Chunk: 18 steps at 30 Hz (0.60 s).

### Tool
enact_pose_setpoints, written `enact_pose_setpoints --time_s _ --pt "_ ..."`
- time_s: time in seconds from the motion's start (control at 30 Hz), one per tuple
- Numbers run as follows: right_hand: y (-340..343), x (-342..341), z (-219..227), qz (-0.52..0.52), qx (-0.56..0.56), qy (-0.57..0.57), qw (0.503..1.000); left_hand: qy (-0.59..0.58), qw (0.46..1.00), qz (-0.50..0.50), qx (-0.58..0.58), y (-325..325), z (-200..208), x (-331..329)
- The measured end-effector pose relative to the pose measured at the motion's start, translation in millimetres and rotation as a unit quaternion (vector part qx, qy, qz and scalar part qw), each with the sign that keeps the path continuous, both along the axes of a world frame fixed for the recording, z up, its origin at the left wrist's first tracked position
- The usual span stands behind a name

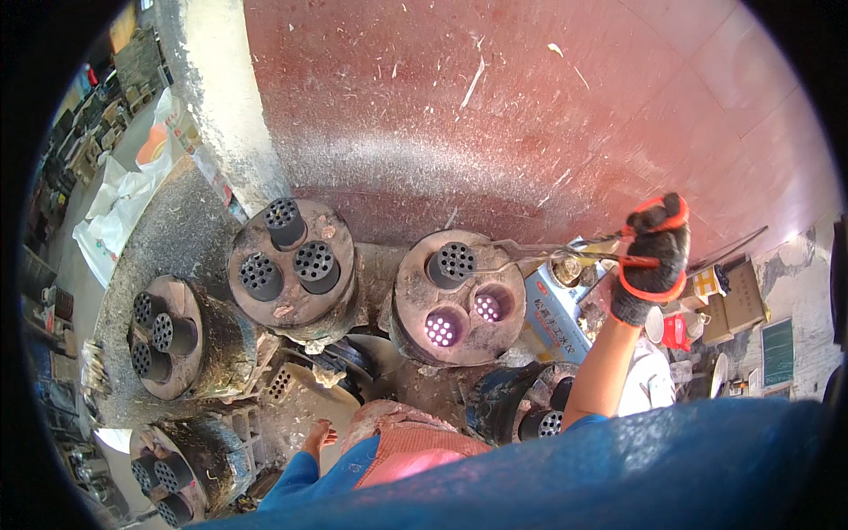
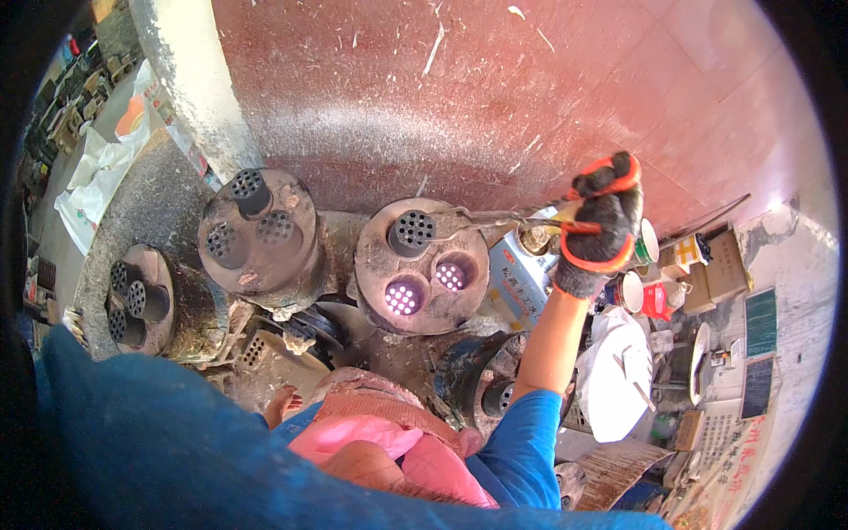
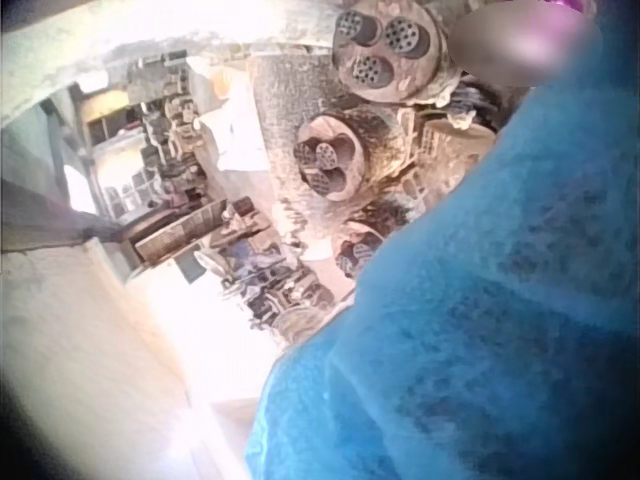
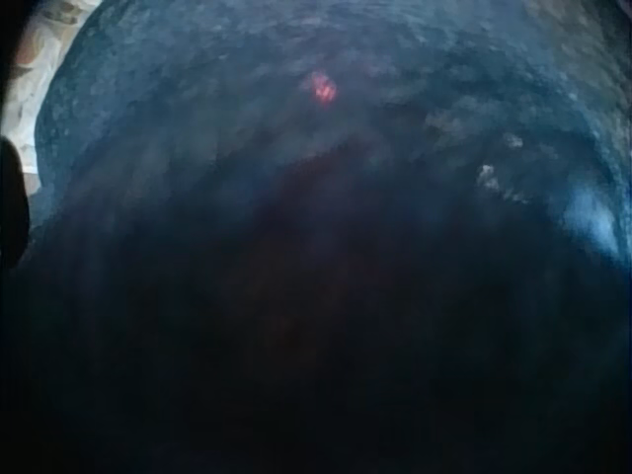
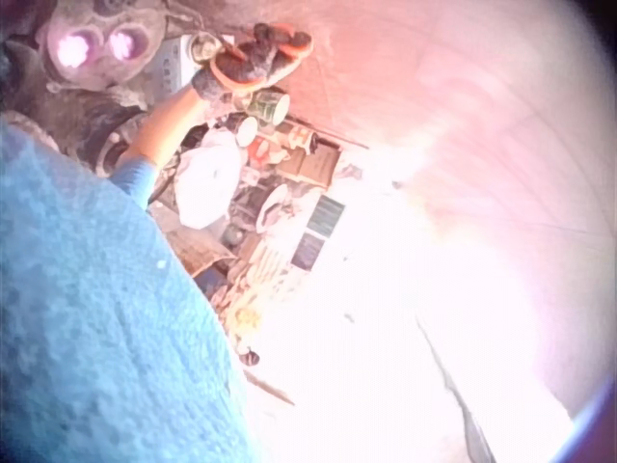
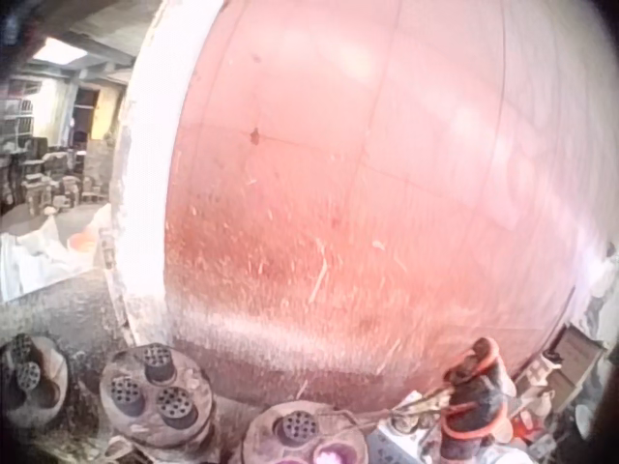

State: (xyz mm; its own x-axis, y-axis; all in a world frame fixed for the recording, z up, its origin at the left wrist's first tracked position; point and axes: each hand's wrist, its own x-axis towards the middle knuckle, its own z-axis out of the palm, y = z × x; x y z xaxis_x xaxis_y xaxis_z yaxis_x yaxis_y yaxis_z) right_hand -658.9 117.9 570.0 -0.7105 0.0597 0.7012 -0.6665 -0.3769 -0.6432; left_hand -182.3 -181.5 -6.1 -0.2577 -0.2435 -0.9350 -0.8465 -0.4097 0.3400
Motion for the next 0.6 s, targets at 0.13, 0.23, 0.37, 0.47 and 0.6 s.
enact_pose_setpoints --time_s 0.13,0.23,0.37,0.47,0.6 --pt "-22 -21 -3 0.070 0.068 0.043 0.994 0.016 1.000 0.024 -0.009 5 0 5" --pt "-27 -31 -6 0.089 0.080 0.058 0.991 0.007 0.999 0.030 -0.013 9 4 22" --pt "-49 -41 -17 0.085 0.079 -0.011 0.993 0.002 0.998 0.070 -0.006 17 2 51" --pt "-71 -49 -26 0.016 0.116 -0.109 0.987 -0.004 0.997 0.081 -0.002 21 -7 63" --pt "-44 -38 -16 -0.085 0.113 -0.060 0.988 -0.008 0.998 0.062 0.009 19 -12 66"
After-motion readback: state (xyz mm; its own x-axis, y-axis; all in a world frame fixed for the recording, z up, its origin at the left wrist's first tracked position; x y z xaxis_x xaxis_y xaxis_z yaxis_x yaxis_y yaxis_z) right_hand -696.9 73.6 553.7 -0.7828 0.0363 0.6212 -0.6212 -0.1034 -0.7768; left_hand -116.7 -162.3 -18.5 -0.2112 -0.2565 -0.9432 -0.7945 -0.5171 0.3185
